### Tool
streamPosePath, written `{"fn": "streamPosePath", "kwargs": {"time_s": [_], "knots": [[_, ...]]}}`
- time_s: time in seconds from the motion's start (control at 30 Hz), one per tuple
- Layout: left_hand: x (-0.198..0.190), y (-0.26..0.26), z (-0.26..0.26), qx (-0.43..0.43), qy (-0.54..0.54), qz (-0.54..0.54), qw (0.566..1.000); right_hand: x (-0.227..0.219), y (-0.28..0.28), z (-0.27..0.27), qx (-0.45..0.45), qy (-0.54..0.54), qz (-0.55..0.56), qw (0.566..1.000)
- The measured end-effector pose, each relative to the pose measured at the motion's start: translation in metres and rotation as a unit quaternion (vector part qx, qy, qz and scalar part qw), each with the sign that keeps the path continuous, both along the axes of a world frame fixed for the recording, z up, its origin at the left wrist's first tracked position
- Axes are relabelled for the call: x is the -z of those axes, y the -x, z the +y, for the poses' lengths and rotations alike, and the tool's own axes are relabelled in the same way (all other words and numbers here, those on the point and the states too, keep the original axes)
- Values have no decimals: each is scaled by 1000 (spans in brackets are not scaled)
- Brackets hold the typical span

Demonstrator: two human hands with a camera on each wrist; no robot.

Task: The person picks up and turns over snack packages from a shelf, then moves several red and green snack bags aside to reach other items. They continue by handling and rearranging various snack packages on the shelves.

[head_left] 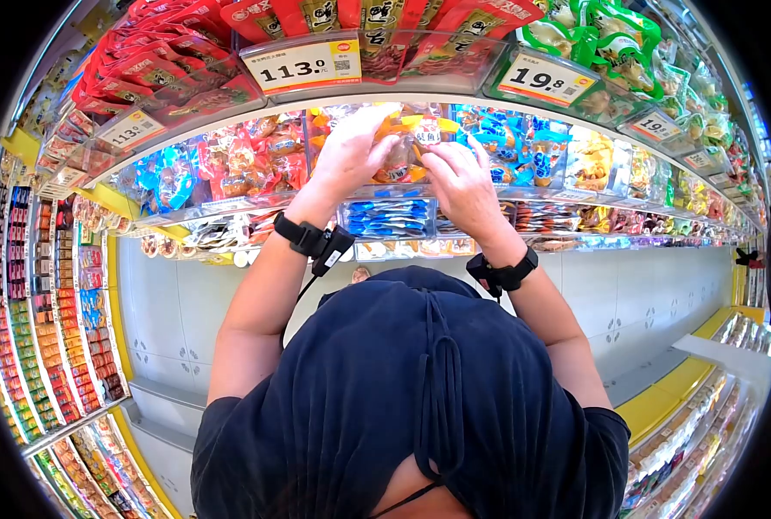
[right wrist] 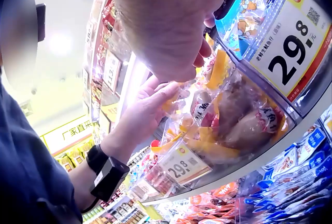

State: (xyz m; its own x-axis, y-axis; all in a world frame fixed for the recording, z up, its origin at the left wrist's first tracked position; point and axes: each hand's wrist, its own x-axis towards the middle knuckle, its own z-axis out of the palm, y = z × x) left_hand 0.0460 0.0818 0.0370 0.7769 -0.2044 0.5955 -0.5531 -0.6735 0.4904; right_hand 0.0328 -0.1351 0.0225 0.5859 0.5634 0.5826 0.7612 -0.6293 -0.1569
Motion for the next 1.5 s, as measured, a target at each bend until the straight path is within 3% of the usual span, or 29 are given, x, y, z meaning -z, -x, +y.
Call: {"fn": "streamPosePath", "kwargs": {"time_s": [0.1, 0.2, 0.3, 0.4, 0.53, 0.7, 0.93, 1.07, 1.33, 1.5], "knots": [[1, 5, 8, -2, -27, -24, 999, 3, -4, 2, 32, 35, -14, 999], [7, 3, 12, -29, -42, 68, 996, -1, -6, 6, 32, 47, -15, 998], [3, 1, 14, -22, -45, 81, 995, 1, -7, 6, 27, 36, 2, 999], [2, 4, 15, -11, 27, 77, 997, -2, -4, 4, 17, 7, 14, 1000], [3, 6, 24, -7, 34, 84, 996, -8, 0, 7, -3, 2, 15, 1000], [9, 3, 31, 10, 37, 104, 994, 2, 0, 19, 7, 69, 11, 998], [-7, 18, 57, -54, 131, 112, 984, -4, 7, 15, -23, -25, 49, 998], [1, 32, 82, -133, 74, -7, 988, 2, 9, 21, -33, -37, 47, 998], [24, 52, 118, -214, -13, -85, 973, -5, 7, 52, 8, 3, 6, 1000], [43, 56, 127, -208, -96, 2, 973, 9, 3, 64, 40, 65, 34, 996]]}}
